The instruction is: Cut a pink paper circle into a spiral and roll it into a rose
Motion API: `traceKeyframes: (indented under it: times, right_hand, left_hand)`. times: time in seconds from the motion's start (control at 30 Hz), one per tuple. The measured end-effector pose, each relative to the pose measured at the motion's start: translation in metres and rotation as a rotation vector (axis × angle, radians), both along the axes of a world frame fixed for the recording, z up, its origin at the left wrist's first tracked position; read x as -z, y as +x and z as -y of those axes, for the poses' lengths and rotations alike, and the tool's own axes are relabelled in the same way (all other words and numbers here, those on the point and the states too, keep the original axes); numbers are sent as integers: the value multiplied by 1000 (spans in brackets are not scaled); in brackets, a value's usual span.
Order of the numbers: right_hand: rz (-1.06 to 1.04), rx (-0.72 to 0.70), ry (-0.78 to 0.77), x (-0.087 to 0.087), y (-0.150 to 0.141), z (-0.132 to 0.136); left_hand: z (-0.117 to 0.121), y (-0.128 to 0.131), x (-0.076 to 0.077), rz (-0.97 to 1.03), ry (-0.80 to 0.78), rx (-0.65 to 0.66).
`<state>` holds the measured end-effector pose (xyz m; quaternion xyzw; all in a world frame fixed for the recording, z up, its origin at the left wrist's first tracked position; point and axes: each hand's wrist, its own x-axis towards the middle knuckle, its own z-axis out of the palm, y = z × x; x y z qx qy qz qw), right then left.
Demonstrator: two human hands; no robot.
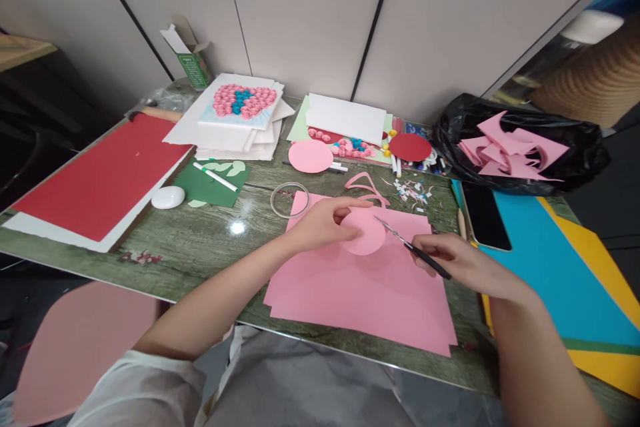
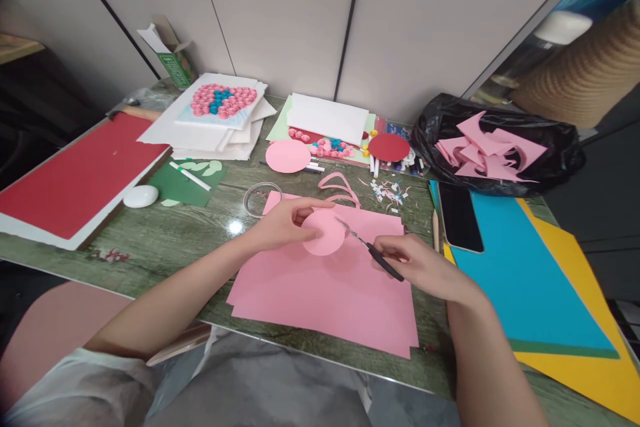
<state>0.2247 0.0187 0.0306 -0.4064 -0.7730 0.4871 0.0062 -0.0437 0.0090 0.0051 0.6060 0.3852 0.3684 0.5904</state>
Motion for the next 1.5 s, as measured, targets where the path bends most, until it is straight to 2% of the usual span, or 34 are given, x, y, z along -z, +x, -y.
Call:
traceKeyframes:
  times: [0.37, 0.63, 0.87, 1.17, 1.5]
  right_hand:
    - [11, 26, 14, 2, 6, -1]
    - [-2, 32, -15, 1, 5, 0]
    - [-31, 53, -58, -6, -4, 3]
    - [-43, 48, -53, -2, -9, 4]
    - [-30, 27, -39, -2, -5, 3]
  left_hand:
    - [-3, -2, -1, -5, 41, -33]
    - [-3, -2, 1, 76, 41, -47]
    - [-2, -1, 2, -34, 57, -52]
    - [1, 2, 0, 6, 31, 8]
    - [0, 2, 1, -26, 42, -30]
